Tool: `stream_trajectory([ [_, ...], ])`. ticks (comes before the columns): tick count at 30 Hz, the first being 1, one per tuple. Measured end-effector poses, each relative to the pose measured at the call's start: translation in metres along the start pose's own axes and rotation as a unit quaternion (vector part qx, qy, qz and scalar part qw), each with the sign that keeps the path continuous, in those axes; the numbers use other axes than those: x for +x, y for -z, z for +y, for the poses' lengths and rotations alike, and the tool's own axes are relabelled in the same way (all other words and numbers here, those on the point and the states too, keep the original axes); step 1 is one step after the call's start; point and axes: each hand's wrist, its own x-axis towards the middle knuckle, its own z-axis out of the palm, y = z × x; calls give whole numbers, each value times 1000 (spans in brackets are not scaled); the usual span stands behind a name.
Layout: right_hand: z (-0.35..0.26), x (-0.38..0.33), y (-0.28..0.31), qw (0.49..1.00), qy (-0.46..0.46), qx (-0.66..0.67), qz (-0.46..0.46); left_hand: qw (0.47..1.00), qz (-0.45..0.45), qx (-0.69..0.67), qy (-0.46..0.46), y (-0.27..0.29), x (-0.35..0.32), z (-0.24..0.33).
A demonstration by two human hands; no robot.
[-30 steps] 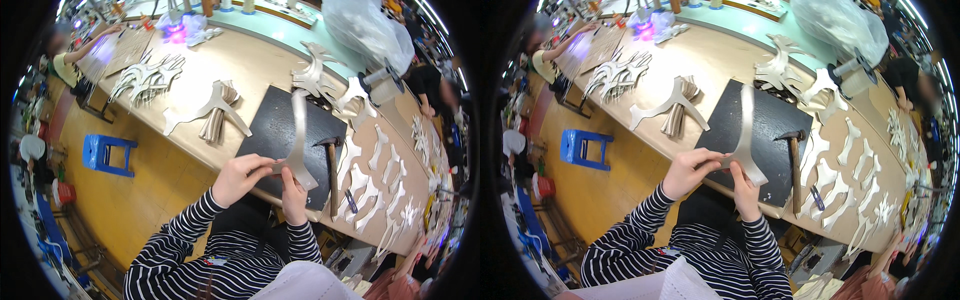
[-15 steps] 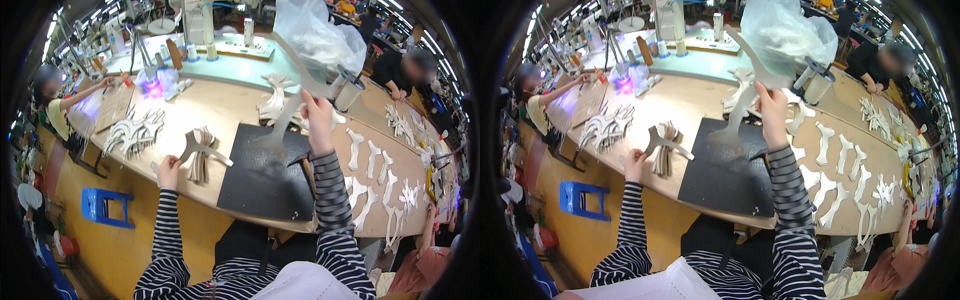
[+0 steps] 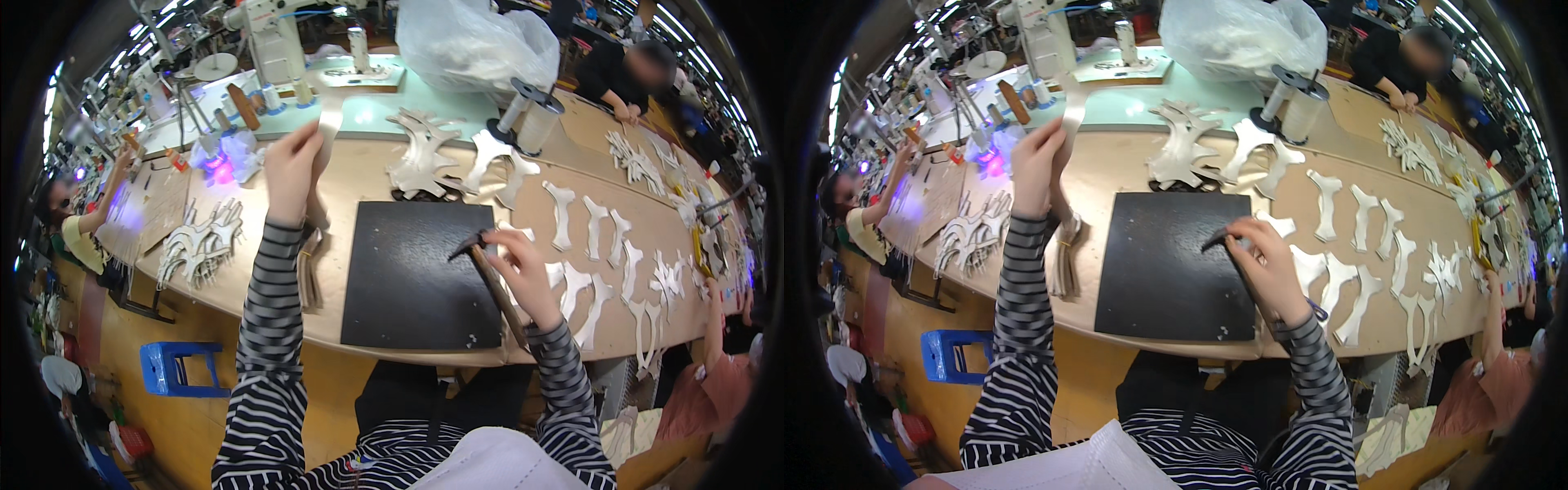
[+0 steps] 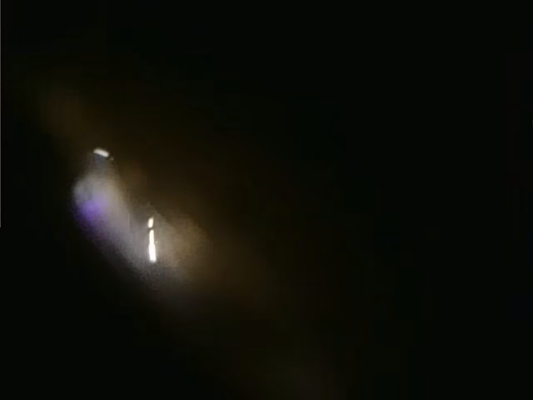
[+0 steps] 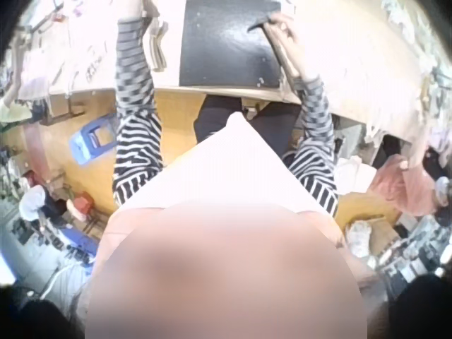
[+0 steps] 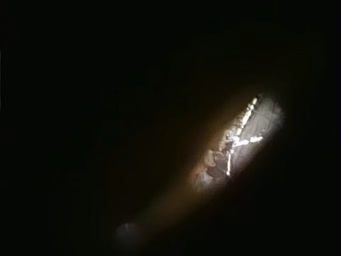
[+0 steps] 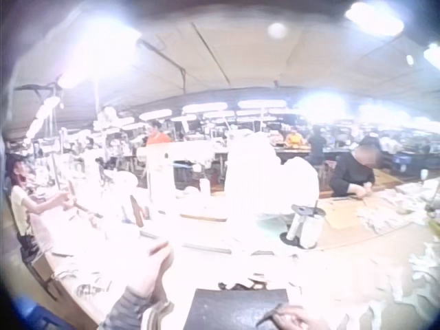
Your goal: The person repeatedly picks up Y-shaped fabric pieces, places them on a black cutting mat, and uses a metal file to smooth or trim the edges. After each piece is worked on, it is set aside on the table. The process is repeated for multiple pieces throughout the clip.
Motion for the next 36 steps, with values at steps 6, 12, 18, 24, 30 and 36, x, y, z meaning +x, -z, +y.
stream_trajectory([
  [6, -33, -177, 91, 948, -215, -110, 207, 967, -96, 73, 226, -150, 63, -136],
  [12, -37, -309, 99, 824, -379, -33, 420, 968, -166, 144, 124, -174, -11, -186],
  [18, -22, -300, 123, 831, -340, -8, 439, 946, -273, 171, -19, -128, -38, -32],
  [24, 1, -242, 151, 877, -235, -126, 399, 917, -240, 236, -216, -82, -92, 117],
  [30, 44, -213, 147, 876, -286, -203, 330, 877, -414, 229, -82, -71, -184, 80],
  [36, 75, -239, 176, 834, -302, -280, 366, 882, -414, 225, 16, -72, -255, -1],
])
